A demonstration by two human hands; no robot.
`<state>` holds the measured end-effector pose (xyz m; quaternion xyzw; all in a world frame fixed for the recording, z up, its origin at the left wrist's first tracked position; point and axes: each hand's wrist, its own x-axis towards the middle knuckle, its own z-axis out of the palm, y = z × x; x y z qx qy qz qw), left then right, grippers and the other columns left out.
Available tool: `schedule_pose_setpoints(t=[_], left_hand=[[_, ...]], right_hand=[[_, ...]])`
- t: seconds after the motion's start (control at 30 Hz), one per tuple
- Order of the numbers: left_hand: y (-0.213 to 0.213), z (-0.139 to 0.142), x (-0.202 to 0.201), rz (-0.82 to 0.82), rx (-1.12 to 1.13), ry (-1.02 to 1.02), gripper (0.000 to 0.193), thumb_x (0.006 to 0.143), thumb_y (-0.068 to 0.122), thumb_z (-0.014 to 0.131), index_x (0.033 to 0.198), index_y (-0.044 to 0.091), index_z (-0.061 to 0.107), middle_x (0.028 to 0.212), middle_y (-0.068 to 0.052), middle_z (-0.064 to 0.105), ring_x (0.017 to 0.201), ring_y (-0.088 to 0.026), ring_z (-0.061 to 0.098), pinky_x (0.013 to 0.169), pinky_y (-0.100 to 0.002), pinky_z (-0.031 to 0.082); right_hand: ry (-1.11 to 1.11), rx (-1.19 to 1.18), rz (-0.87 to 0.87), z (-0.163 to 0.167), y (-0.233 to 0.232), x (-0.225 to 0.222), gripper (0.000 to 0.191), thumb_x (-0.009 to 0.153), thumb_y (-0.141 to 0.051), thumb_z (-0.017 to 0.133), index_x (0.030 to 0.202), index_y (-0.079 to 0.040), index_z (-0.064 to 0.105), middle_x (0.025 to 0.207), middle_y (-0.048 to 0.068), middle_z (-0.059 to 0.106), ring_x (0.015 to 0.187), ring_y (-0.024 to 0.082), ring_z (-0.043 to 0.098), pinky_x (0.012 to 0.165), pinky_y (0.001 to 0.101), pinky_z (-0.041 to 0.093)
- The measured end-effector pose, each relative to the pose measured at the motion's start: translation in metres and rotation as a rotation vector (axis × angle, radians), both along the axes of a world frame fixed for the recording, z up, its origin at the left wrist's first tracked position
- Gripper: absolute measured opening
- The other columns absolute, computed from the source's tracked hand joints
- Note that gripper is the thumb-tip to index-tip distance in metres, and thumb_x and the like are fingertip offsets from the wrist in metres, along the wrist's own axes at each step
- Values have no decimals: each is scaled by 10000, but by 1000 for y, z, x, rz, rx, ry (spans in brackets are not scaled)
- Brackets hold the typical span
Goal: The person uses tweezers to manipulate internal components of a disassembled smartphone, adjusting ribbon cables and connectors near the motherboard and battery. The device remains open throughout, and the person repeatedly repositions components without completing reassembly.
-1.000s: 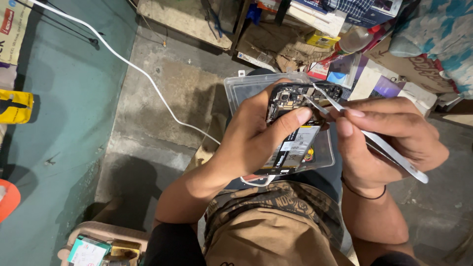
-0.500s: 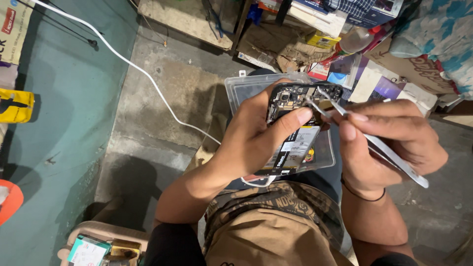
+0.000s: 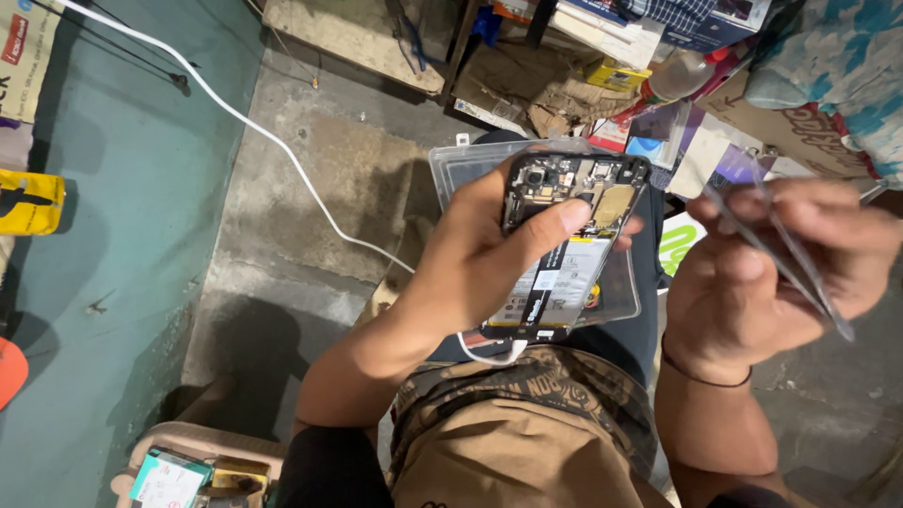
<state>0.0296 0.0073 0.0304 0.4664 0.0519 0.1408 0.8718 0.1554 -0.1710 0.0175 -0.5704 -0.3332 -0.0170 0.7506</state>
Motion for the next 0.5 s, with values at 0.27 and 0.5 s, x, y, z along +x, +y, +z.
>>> schedule_pose_setpoints(t=[0.27, 0.5], left_hand=[[6, 9, -3, -52, -198, 47, 376, 1104, 134, 553, 1402, -95, 562, 1198, -219, 731, 1103, -247, 738, 963, -386, 642], [7, 15, -6, -20, -184, 47, 390, 1114, 142, 552, 1428, -89, 554, 1171, -197, 730, 1100, -242, 735, 961, -383, 641]], right_hand=[[221, 33, 21, -12, -12, -6, 275, 1068, -48, 768, 1189, 8, 528, 1018, 123, 632, 923, 189, 697, 847, 394, 644], [57, -66, 9, -11, -15, -17, 270, 1110, -71, 755, 1204, 22, 520, 1028, 163, 655, 934, 253, 731, 923, 425, 655]])
